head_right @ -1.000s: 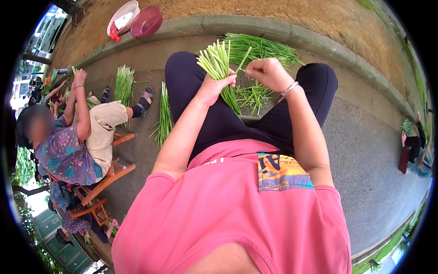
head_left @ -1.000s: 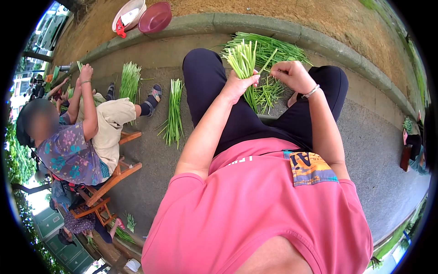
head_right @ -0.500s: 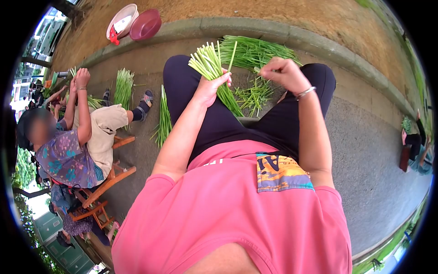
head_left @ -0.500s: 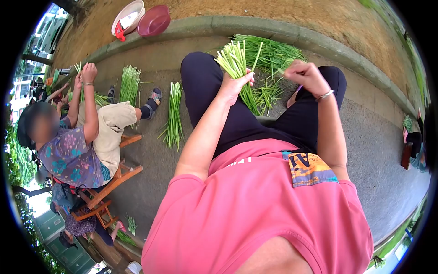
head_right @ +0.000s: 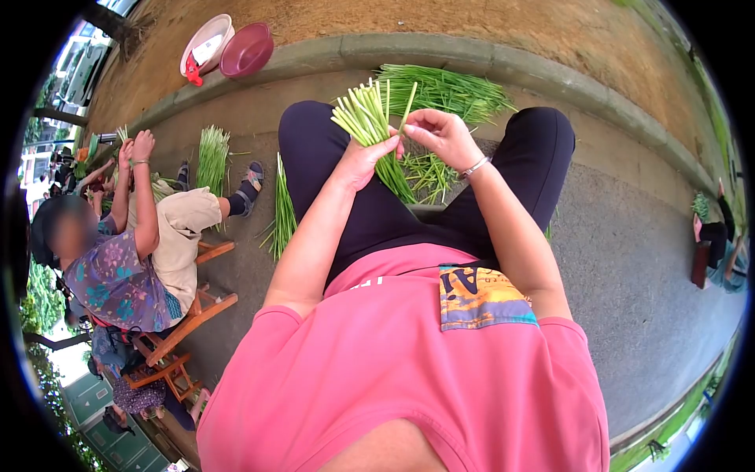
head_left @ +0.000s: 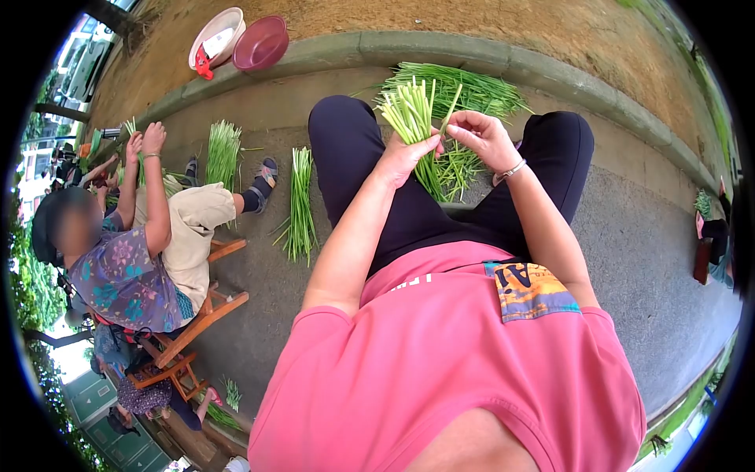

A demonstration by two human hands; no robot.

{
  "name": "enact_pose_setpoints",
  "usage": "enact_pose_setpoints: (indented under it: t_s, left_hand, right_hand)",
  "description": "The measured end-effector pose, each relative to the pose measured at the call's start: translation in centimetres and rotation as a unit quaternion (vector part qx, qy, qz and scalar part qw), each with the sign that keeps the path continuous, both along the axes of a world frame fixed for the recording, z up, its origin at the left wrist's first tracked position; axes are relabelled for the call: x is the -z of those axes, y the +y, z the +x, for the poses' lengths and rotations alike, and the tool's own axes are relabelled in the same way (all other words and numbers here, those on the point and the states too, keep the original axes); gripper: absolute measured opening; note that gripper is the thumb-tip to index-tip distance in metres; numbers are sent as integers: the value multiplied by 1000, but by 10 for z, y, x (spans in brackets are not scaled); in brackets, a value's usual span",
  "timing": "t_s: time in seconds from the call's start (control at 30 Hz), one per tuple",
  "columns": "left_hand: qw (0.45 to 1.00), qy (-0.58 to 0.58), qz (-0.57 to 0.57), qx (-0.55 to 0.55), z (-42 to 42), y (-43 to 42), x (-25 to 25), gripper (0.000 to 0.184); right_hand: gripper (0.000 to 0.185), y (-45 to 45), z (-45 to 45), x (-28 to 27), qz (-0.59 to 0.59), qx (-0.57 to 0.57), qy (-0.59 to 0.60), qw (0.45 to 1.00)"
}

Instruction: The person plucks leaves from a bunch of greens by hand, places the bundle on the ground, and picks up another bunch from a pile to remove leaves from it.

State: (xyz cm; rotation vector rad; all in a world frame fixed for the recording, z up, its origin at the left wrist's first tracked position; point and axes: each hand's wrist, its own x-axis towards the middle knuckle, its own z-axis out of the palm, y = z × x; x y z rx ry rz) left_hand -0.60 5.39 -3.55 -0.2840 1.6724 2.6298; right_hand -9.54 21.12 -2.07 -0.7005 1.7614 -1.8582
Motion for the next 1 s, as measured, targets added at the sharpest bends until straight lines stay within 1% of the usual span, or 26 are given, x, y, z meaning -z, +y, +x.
enact_pose_setpoints:
  t_s: [0.07, 0.2, 0.37, 0.57, 0.7, 0.8, 0.87, 0.9, 0.97, 1.0]
  left_hand:
    - [1000, 1, -6, 14, 0, 0, -1, 13]
    - [1000, 10, -9, 21, 2, 2, -4, 14]
    - [1000, 9, -6, 24, 2, 1, -3, 15]
    - [999, 15, -9, 33, 0, 0, -1, 16]
    - [999, 4, 18, 41, 1, 0, -2, 16]
    - [998, 9, 37, 50, 2, 0, -7, 16]
    - [997, 15, 51, 51, 2, 1, -10, 15]
    - [997, 21, 53, 51, 1, 1, -10, 15]
    - [997, 26, 55, 52, 2, 3, -14, 15]
    - [998, 21, 48, 39, 2, 4, -16, 14]
  right_hand:
    - [10, -1, -3, -1, 54, -24, 55, 997]
    - [11, -2, -2, 0, 50, -13, 52, 997]
    - [12, 0, -1, -9, 112, -9, 95, 989]
    - [12, 1, 0, -16, 85, -22, 74, 993]
    - [12, 1, 0, -15, 105, -27, 84, 991]
    - [11, 0, 3, -16, 76, -15, 76, 994]
    - [8, -2, 4, -18, 66, 3, 128, 990]
    - [8, -2, 4, -19, 65, 3, 127, 990]
    - [6, -3, 4, -24, 80, 28, 259, 962]
    - [6, -4, 4, -25, 80, 28, 259, 962]
